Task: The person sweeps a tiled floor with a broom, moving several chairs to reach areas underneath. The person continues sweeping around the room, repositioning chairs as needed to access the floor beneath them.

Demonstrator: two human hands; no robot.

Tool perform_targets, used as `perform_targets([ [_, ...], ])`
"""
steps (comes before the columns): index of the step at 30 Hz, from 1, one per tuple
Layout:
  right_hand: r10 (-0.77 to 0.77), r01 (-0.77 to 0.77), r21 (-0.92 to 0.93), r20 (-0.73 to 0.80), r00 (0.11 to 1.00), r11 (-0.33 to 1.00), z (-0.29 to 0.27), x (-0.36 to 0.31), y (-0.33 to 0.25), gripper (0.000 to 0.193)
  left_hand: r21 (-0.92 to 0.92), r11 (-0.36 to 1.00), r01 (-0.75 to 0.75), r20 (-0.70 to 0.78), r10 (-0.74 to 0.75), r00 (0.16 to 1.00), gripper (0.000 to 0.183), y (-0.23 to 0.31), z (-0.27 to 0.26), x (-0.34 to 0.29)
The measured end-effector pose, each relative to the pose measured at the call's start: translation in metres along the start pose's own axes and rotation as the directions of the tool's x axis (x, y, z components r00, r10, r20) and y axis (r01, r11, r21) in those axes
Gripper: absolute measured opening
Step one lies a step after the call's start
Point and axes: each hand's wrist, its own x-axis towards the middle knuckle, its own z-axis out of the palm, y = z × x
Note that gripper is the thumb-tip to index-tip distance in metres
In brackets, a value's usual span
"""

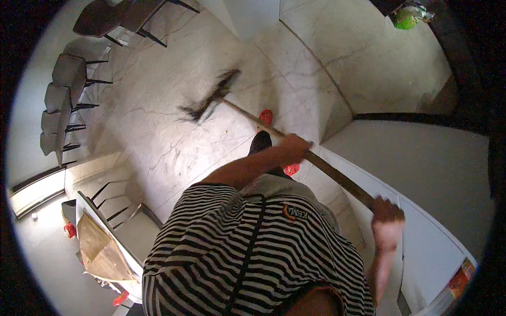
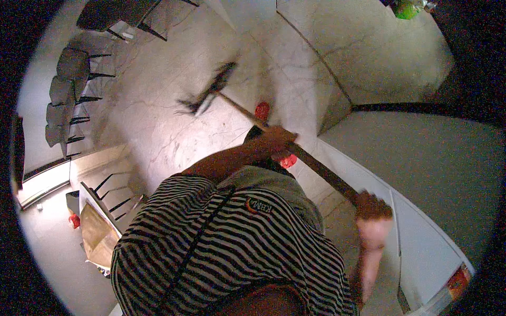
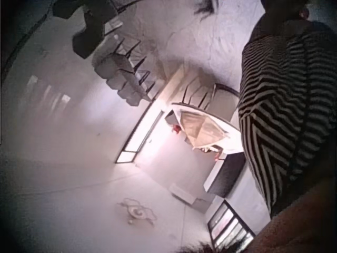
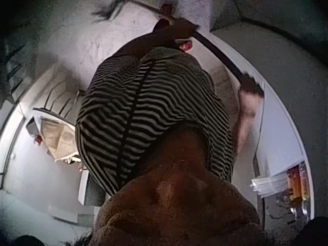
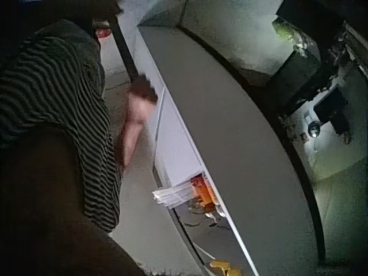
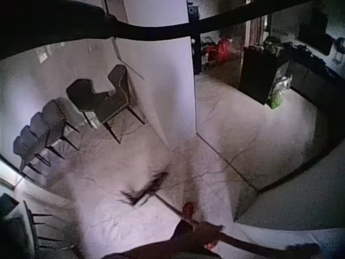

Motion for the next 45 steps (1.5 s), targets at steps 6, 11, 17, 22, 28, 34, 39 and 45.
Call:
perform_targets([
  [6, 0.179, -0.106, -0.350, 0.184, 0.967, 0.931, -0.064, -0.129, -0.011, 0.028, -0.144, 0.841, -0.522, -0.124, 0.508, 0.853, 0.021, 0.125, 0.054, 0.041],
  [11, 0.484, -0.456, -0.167, 0.383, 0.787, 0.874, -0.062, -0.120, -0.058, 0.017, -0.269, 0.699, -0.662, -0.044, 0.678, 0.734, 0.022, 0.133, 0.095, 0.072],
  [17, 0.491, -0.403, -0.368, 0.187, 0.851, 0.838, -0.049, -0.085, -0.035, 0.011, -0.267, 0.720, -0.641, -0.212, 0.605, 0.767, 0.026, 0.113, 0.071, 0.096],
  [22, 0.394, -0.279, -0.473, 0.162, 0.905, 0.836, -0.043, 0.008, 0.002, 0.012, -0.295, 0.819, -0.491, -0.246, 0.432, 0.868, 0.024, 0.055, 0.001, 0.133],
  [28, -0.021, 0.035, -0.342, 0.044, 0.999, 0.939, -0.051, 0.179, 0.036, 0.016, -0.291, 0.929, -0.226, -0.455, 0.074, 0.888, 0.024, -0.058, -0.084, 0.163],
  [34, -0.221, 0.252, -0.470, 0.120, 0.968, 0.846, -0.055, 0.340, -0.015, 0.023, -0.341, 0.940, -0.030, -0.614, -0.199, 0.763, 0.021, -0.195, -0.168, 0.093],
  [39, -0.373, 0.355, -0.224, -0.045, 0.927, 0.908, -0.026, 0.407, -0.136, 0.018, -0.301, 0.933, 0.195, -0.665, -0.352, 0.659, 0.018, -0.316, -0.150, 0.001],
  [45, -0.412, 0.492, 0.317, -0.288, 0.865, 0.811, 0.064, 0.387, -0.286, 0.004, -0.045, 0.864, 0.502, -0.388, -0.478, 0.788, 0.015, -0.432, -0.086, -0.137],
])
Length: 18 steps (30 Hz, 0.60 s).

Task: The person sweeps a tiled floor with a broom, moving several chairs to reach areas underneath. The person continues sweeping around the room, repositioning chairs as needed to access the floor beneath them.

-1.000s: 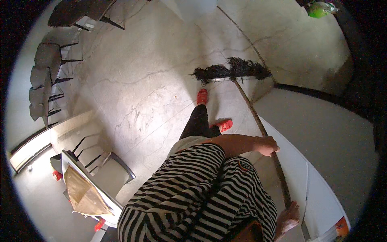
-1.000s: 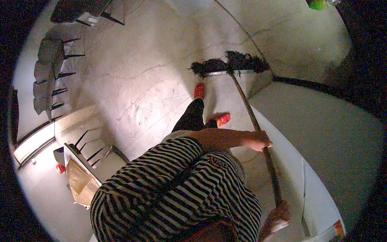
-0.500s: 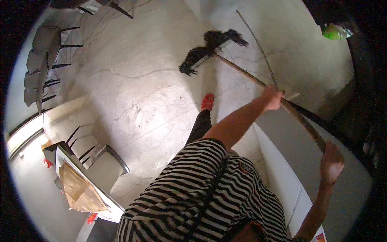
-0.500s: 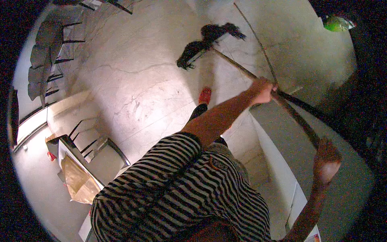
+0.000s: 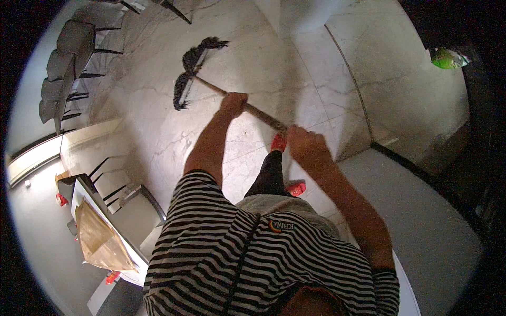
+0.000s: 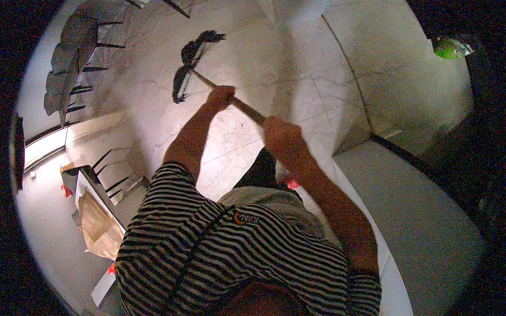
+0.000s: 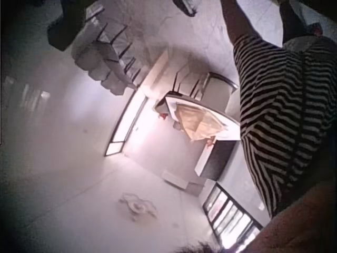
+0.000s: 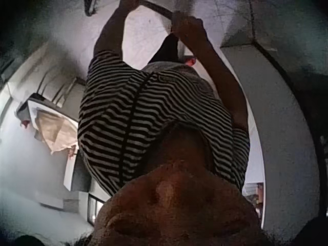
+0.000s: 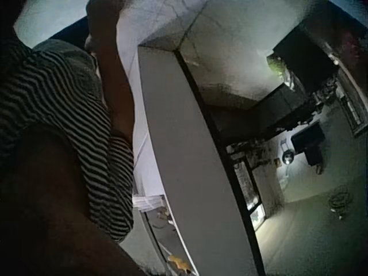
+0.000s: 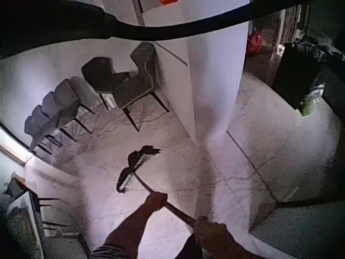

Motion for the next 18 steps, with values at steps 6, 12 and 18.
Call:
perform_targets([
  [6, 0.082, -0.043, -0.185, 0.207, 0.975, 0.982, -0.056, -0.084, -0.019, 0.023, 0.164, 0.986, -0.024, 0.104, 0.007, 0.995, 0.021, 0.076, -0.039, -0.079],
  [12, 0.156, -0.077, -0.333, 0.219, 0.963, 0.940, -0.121, -0.290, -0.032, 0.026, -0.010, 0.973, -0.229, 0.151, 0.228, 0.962, 0.031, 0.235, 0.007, -0.184],
  [18, 0.364, -0.098, -0.543, 0.409, 0.837, 0.834, -0.196, -0.479, -0.105, 0.031, -0.238, 0.853, -0.465, 0.162, 0.506, 0.847, 0.030, 0.386, 0.116, -0.304],
])
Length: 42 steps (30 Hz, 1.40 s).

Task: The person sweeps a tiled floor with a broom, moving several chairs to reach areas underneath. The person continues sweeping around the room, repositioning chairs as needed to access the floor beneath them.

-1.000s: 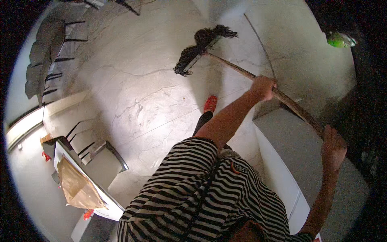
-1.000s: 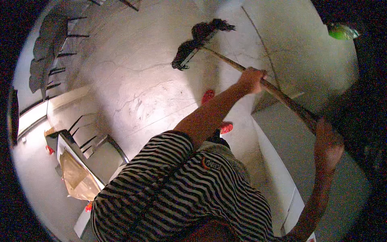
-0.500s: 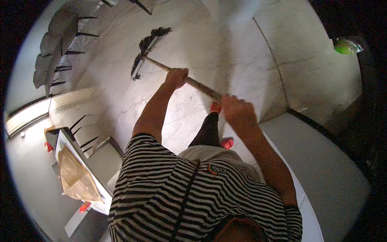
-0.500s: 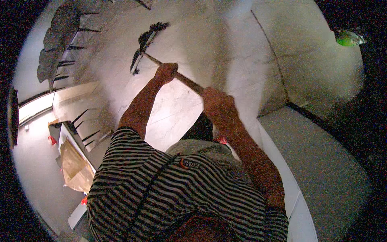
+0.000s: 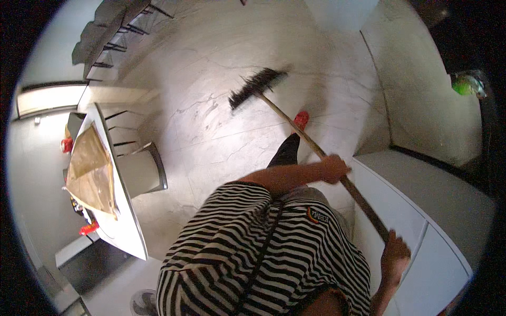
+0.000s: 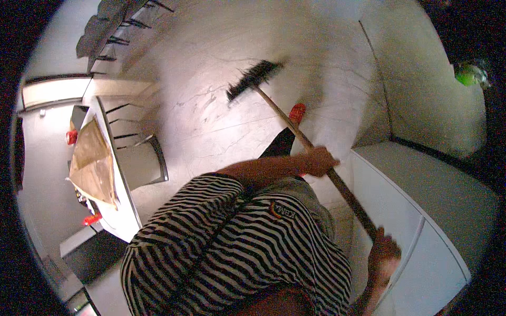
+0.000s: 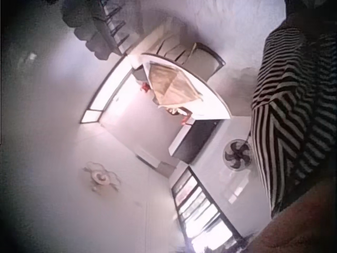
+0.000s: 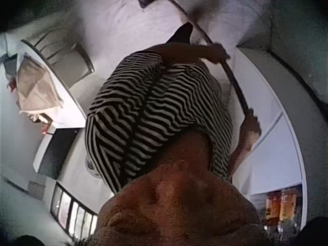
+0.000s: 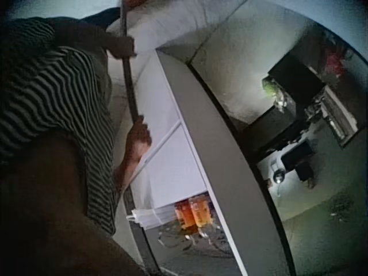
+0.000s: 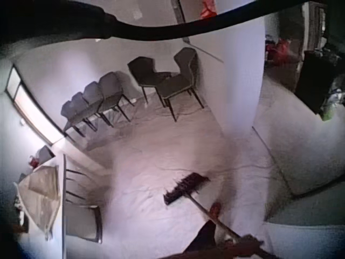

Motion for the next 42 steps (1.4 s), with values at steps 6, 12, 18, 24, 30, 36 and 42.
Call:
perform_targets([
  [6, 0.003, -0.191, 0.625, 0.289, 0.957, 0.757, -0.008, -0.081, -0.060, 0.035, -0.079, 0.963, -0.258, 0.137, 0.266, 0.954, 0.020, 0.045, 0.088, -0.038],
  [12, 0.075, -0.253, 0.691, 0.277, 0.958, 0.677, -0.026, -0.035, -0.103, 0.042, -0.099, 0.987, -0.125, 0.053, 0.131, 0.990, 0.023, 0.000, 0.054, -0.087],
  [18, -0.112, 0.021, 0.627, 0.106, 0.988, 0.779, -0.062, 0.099, -0.169, 0.051, -0.038, 0.976, 0.213, -0.379, -0.211, 0.901, 0.021, -0.134, 0.013, -0.143],
  [24, -0.203, 0.166, 0.586, -0.003, 0.979, 0.793, -0.198, 0.315, -0.268, 0.046, -0.226, 0.910, 0.348, -0.639, -0.408, 0.652, 0.016, -0.310, -0.118, -0.228],
  [30, -0.365, 0.388, 0.502, -0.148, 0.919, 0.773, -0.299, 0.535, -0.406, 0.042, -0.409, 0.773, 0.485, -0.816, -0.548, 0.185, 0.034, -0.491, -0.205, -0.330],
  [36, -0.430, 0.485, 0.352, -0.227, 0.874, 0.800, -0.333, 0.654, -0.559, 0.034, -0.391, 0.670, 0.631, -0.780, -0.605, 0.159, 0.040, -0.544, -0.288, -0.420],
  [42, -0.474, 0.561, 0.392, -0.302, 0.827, 0.729, -0.330, 0.591, -0.506, 0.035, -0.272, 0.819, 0.505, -0.891, -0.412, 0.189, 0.041, -0.492, -0.280, -0.430],
])
